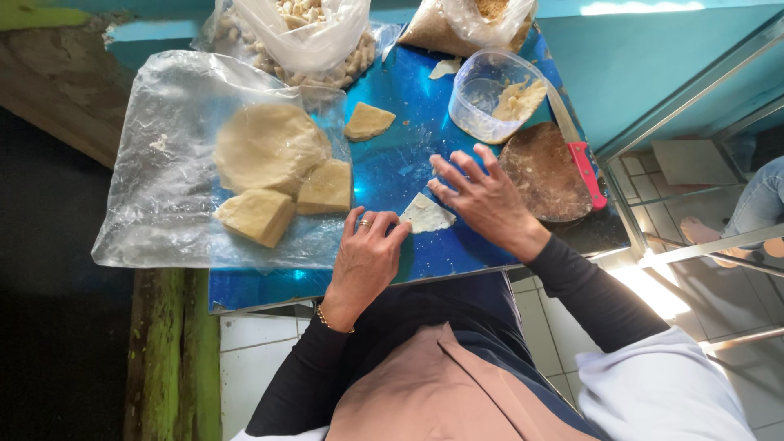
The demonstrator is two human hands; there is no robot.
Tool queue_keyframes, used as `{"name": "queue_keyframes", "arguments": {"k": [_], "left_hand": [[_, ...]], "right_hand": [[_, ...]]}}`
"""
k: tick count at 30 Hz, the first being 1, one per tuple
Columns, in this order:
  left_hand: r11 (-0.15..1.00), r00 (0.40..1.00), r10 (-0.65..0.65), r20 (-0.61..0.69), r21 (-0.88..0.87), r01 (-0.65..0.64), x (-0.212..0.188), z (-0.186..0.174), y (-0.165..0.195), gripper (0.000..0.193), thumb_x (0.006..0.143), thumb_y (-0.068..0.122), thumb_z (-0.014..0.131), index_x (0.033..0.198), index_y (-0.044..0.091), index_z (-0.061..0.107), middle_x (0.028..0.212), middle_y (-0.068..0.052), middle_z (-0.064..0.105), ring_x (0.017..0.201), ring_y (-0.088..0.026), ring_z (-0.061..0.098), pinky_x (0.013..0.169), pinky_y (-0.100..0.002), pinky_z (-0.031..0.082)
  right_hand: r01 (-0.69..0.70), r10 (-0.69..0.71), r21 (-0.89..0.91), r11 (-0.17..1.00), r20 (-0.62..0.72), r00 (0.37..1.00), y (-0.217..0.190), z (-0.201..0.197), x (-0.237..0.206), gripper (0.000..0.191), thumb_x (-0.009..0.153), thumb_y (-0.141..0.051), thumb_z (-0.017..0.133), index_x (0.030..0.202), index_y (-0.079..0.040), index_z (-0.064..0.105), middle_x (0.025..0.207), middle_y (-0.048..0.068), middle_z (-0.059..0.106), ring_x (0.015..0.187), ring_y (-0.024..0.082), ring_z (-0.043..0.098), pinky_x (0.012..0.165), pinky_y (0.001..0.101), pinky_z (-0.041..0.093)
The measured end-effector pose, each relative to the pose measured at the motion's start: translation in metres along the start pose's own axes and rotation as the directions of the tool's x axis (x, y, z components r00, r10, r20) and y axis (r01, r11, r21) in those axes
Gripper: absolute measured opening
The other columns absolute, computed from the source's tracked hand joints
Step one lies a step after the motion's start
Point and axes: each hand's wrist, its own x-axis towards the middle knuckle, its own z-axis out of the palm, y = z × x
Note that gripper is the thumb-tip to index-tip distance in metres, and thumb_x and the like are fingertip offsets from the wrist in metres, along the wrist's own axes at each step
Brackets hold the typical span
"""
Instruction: The person pinches small pieces of dough, flattens each piece into a thin wrapper on the table, spoons brown filling from a bag onto the wrapper, and folds and seals the dough around the filling to form a filled pastry, placing finished pieces aside.
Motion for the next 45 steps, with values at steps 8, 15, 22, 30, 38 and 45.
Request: {"name": "queue_keyframes", "arguments": {"k": [8,15,22,30,38,45], "left_hand": [[1.000,1.000,0.001,-0.008,-0.010,-0.001,0.000,-0.001,0.001,0.024,0.087,0.005,0.066,0.110,0.011,0.069,0.106,-0.005,0.063,0.103,-0.025,0.062,0.109,-0.050,0.042],[1.000,1.000,0.004,-0.017,-0.028,-0.005,0.003,-0.001,0.001,0.021,0.088,0.004,0.066,0.108,0.011,0.068,0.103,-0.005,0.062,0.101,-0.026,0.061,0.107,-0.050,0.042],[1.000,1.000,0.012,-0.014,-0.011,-0.012,0.003,-0.001,0.001,0.024,0.086,0.003,0.066,0.109,0.011,0.069,0.105,-0.006,0.063,0.102,-0.026,0.062,0.107,-0.050,0.043],[1.000,1.000,0.008,-0.015,-0.017,-0.008,0.002,-0.003,0.003,0.025,0.086,0.003,0.066,0.110,0.009,0.068,0.104,-0.006,0.063,0.102,-0.025,0.062,0.107,-0.049,0.043],[0.997,1.000,-0.022,0.006,-0.076,0.022,0.002,-0.012,0.010,0.028,0.084,0.003,0.066,0.111,0.009,0.067,0.103,-0.007,0.061,0.101,-0.026,0.061,0.105,-0.050,0.043],[0.993,0.999,-0.030,0.043,-0.112,0.035,-0.002,-0.014,0.012,0.032,0.082,0.003,0.065,0.113,0.007,0.067,0.106,-0.008,0.062,0.102,-0.027,0.061,0.104,-0.050,0.043]], "right_hand": [[-0.292,0.335,0.646,0.705,0.060,0.940,0.003,-0.009,-0.004,0.040,0.084,-0.014,0.077,0.124,-0.021,0.074,0.136,0.001,0.063,0.128,0.024,0.056,0.112,0.0426,0.041],[-0.513,0.523,0.104,0.852,-0.127,0.843,0.065,0.030,-0.008,0.034,0.085,-0.021,0.081,0.115,-0.005,0.077,0.145,0.013,0.059,0.135,0.033,0.046,0.114,0.0615,0.022],[-0.496,0.501,0.077,0.865,-0.183,0.846,0.067,0.039,-0.019,0.007,0.087,-0.012,0.081,0.092,-0.011,0.077,0.145,0.005,0.059,0.137,0.028,0.048,0.120,0.0530,0.028],[-0.497,0.495,0.002,0.868,-0.110,0.862,0.066,0.015,-0.017,0.026,0.095,-0.020,0.085,0.111,-0.008,0.069,0.144,0.008,0.054,0.132,0.027,0.048,0.115,0.0478,0.033],[-0.313,0.355,0.313,0.896,-0.085,0.931,0.073,0.003,0.012,0.046,0.078,-0.027,0.086,0.121,-0.016,0.074,0.137,0.009,0.061,0.129,0.030,0.051,0.105,0.0496,0.037],[-0.614,0.616,0.447,0.650,0.163,0.771,0.219,0.103,0.084,0.020,0.100,-0.030,0.074,0.107,-0.012,0.078,0.107,0.014,0.073,0.090,0.033,0.073,0.081,0.0462,0.057]]}}
